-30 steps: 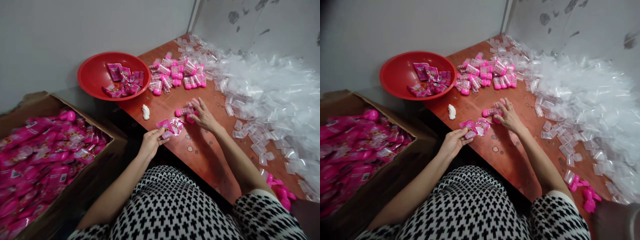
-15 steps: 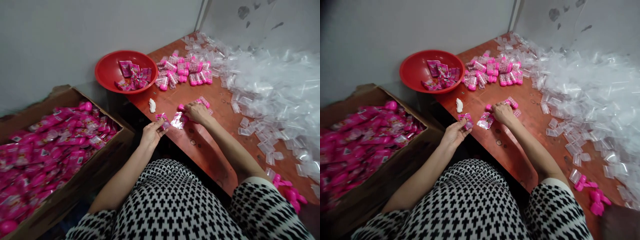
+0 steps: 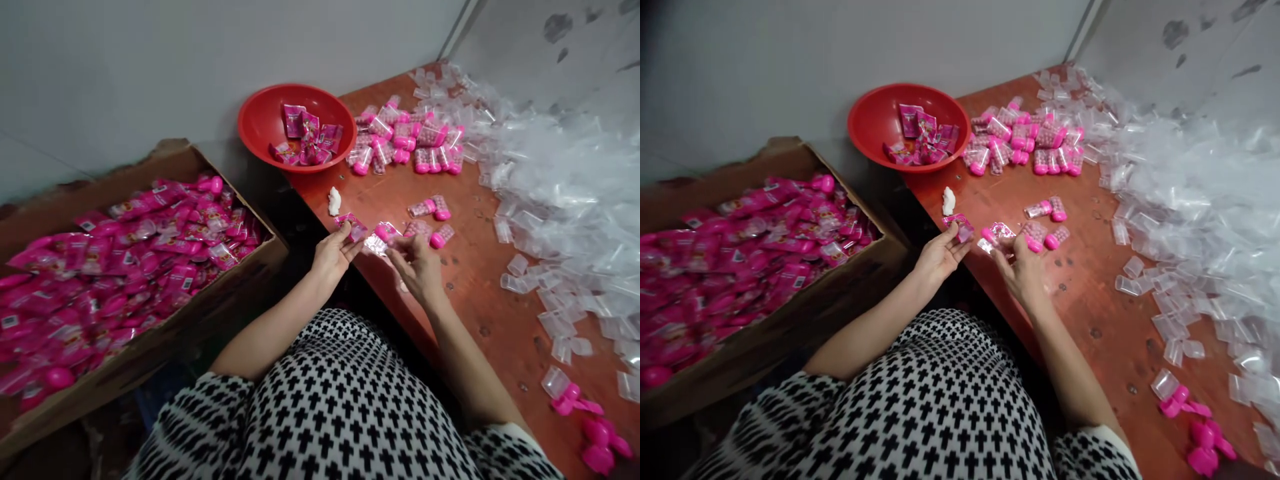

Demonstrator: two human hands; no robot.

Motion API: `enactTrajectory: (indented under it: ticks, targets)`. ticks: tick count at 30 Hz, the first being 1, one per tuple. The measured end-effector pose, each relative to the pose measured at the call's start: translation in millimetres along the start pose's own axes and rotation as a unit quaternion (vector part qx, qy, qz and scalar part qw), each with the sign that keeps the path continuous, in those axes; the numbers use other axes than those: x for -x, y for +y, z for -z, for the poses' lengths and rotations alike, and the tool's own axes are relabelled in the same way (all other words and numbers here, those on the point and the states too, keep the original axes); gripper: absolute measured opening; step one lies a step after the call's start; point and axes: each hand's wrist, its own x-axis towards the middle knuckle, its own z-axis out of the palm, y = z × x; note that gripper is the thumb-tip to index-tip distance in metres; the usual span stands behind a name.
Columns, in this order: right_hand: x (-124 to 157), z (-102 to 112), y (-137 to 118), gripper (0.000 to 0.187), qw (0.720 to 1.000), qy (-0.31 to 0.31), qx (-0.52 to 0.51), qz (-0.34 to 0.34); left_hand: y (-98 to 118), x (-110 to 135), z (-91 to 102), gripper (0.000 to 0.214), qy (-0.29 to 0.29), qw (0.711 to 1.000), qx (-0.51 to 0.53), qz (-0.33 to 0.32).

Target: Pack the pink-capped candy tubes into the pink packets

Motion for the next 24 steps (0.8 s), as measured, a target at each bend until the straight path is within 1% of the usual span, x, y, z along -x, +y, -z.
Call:
enactTrajectory:
  ticks: [2,4,7,11,14,17,20,24]
  targets:
    - [12.3,-6.3,-6.7,0.014,0.998,0.030,-0.050,0.026,-3.4,0.3,-2.1,0.014,-0.002,1.000,-0.004,-0.004]
    - [18.1,-13.3,-7.0,0.011,0.994,0.069,-0.056,0.061,-6.4,2.4,-4.6,0.014,-0.012,1.000,-0.011,-0.007]
    - [19.6,-22.1,-0.3,0.012,0.987,0.111,-0.019,0.112,-9.3,7.3,-7.5,0.017,-0.037,0.999,-0.032,-0.014]
    - [19.1,-27.4,6.0,0.014,0.978,0.150,0.020,0.144,-10.4,10.7,-8.6,0.024,-0.065,0.994,-0.076,-0.044]
    - [19.7,-27.6,4.3,0.015,0.973,0.170,0.024,0.154,-9.2,9.4,-8.5,0.026,-0.074,0.990,-0.101,-0.058]
    - [20.2,-26.2,1.2,0.017,0.969,0.195,0.020,0.149,-6.8,8.5,-9.9,0.026,-0.067,0.990,-0.108,-0.059]
    - [19.7,-26.2,-0.2,0.020,0.965,0.222,0.028,0.138,-6.7,10.6,-13.3,0.024,-0.060,0.992,-0.100,-0.047]
    - [20.5,-30.7,-0.8,0.020,0.961,0.246,0.028,0.121,-13.3,14.7,-18.4,0.021,-0.070,0.995,-0.072,-0.023]
